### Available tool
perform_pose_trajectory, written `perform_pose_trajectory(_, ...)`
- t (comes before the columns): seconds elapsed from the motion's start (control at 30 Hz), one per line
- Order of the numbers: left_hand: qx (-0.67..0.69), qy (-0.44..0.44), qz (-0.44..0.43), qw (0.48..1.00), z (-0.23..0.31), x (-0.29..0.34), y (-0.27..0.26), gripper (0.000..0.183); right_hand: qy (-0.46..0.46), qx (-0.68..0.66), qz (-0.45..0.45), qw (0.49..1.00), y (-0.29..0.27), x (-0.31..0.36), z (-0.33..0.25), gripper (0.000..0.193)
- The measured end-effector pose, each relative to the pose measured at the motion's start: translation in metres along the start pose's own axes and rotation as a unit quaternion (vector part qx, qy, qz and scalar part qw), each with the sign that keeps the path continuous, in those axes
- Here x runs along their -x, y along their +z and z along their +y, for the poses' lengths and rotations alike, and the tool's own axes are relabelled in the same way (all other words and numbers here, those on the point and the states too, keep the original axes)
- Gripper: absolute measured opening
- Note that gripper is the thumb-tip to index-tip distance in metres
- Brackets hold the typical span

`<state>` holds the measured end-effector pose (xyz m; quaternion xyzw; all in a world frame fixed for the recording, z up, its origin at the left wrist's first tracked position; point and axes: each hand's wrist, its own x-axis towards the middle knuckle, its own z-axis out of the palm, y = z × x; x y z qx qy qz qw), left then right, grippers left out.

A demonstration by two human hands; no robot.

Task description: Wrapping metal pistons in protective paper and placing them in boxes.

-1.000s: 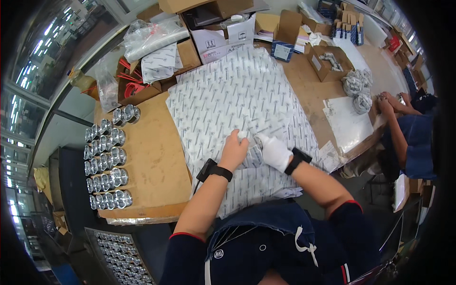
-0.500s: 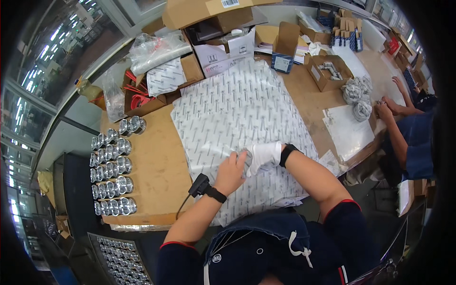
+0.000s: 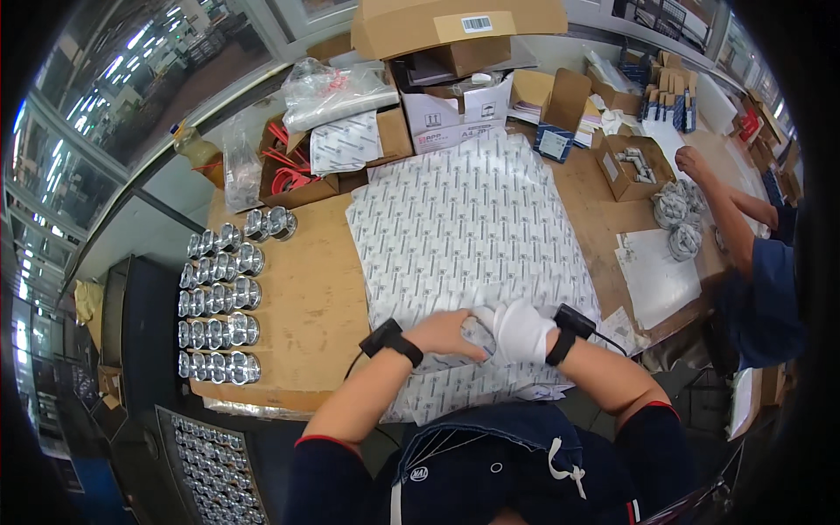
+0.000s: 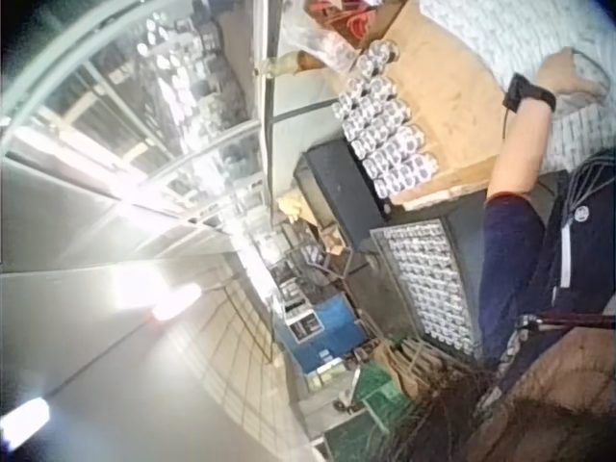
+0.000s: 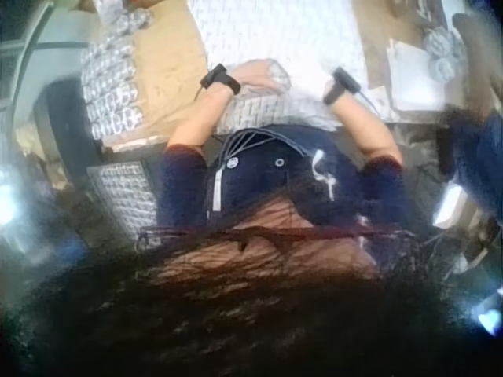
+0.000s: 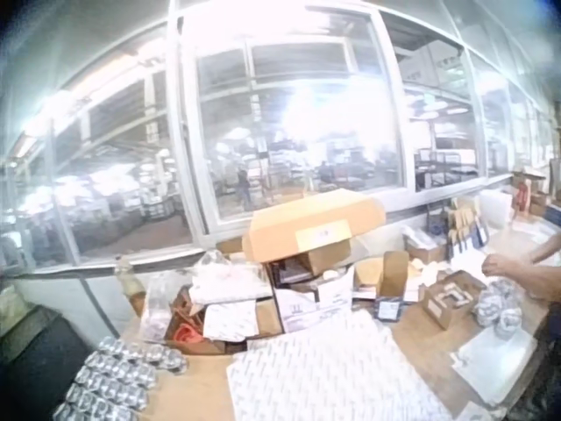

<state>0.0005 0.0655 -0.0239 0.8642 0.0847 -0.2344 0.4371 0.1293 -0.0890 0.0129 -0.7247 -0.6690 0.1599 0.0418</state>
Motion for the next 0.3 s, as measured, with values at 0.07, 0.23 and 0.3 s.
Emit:
perform_pose_trajectory(0.07,-0.120,0.016,0.103,0.987,-0.002,-0.009,-0.018,0.084,-0.049,-0.212,-0.037,0.975,0.006,-0.005,0.023,0.076)
perform_pose_trajectory(0.23,-0.249,0.012,0.226,0.942,-0.008,-0.014,-0.023,0.105,0.101,0.006,0.060,0.993,-0.003,-0.015,0.038,0.078)
perform_pose_trajectory(0.3,-0.272,-0.059,0.187,0.942,0.004,-0.014,-0.020,0.109,0.142,0.051,0.090,0.984,0.003,-0.001,0.035,0.074)
